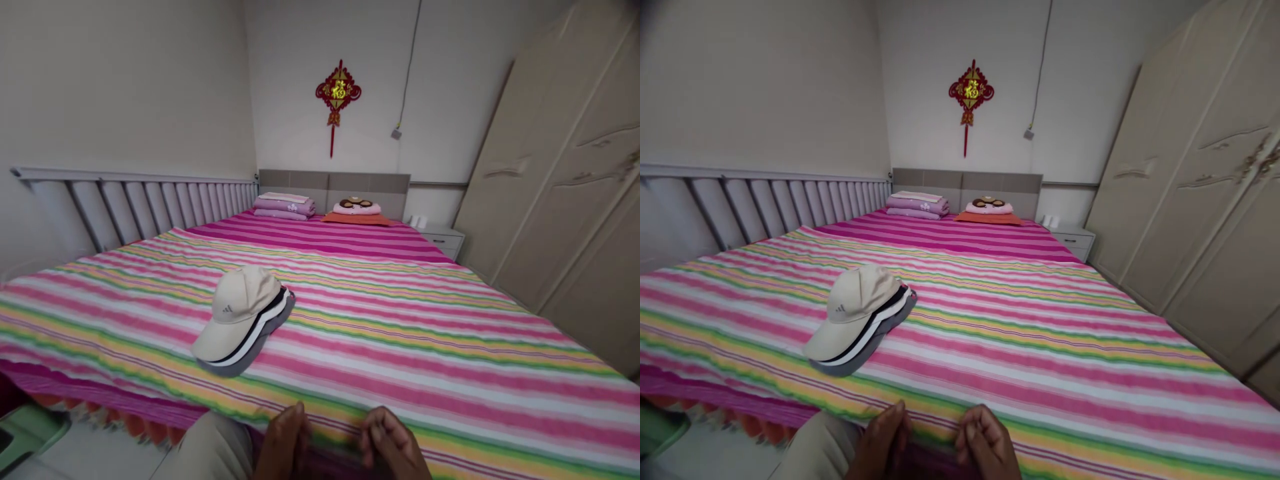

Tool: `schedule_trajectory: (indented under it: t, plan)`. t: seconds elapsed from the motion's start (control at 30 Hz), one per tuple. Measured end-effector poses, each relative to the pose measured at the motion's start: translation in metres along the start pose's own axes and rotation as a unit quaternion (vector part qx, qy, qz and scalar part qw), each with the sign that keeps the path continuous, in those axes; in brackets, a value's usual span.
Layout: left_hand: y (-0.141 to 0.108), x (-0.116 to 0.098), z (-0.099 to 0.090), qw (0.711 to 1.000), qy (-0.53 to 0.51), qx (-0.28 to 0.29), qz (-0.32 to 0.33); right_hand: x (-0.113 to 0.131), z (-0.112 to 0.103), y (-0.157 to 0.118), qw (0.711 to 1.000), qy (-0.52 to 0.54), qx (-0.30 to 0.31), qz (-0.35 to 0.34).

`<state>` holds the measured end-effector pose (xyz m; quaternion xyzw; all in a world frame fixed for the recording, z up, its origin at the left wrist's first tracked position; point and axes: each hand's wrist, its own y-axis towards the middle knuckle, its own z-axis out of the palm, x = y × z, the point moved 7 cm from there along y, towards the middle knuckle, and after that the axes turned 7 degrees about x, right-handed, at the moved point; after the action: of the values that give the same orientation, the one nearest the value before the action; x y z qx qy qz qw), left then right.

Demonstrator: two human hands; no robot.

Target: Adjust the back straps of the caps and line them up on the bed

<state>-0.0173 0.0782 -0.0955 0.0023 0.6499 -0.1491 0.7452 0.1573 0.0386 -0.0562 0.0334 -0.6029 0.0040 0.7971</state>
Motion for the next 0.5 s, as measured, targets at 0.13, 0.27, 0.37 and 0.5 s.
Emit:
schedule_trajectory:
  t: [0.13, 0.27, 0.37, 0.5]
  plan:
    - [0.0, -0.056, 0.012, 0.995, 0.061, -0.031, 0.072, 0.038, -0.016, -0.001, 0.993, -0.004, -0.103, -0.063]
    - [-0.001, -0.095, 0.031, 0.984, 0.129, -0.022, 0.125, 0.065, -0.024, 0.004, 0.982, -0.015, -0.152, -0.114]
    - [-0.002, -0.107, 0.043, 0.974, 0.172, -0.013, 0.147, 0.076, -0.027, 0.006, 0.979, -0.034, -0.157, -0.125]
    - [-0.002, -0.115, 0.049, 0.968, 0.197, -0.019, 0.154, 0.084, -0.028, 0.003, 0.978, -0.063, -0.155, -0.122]
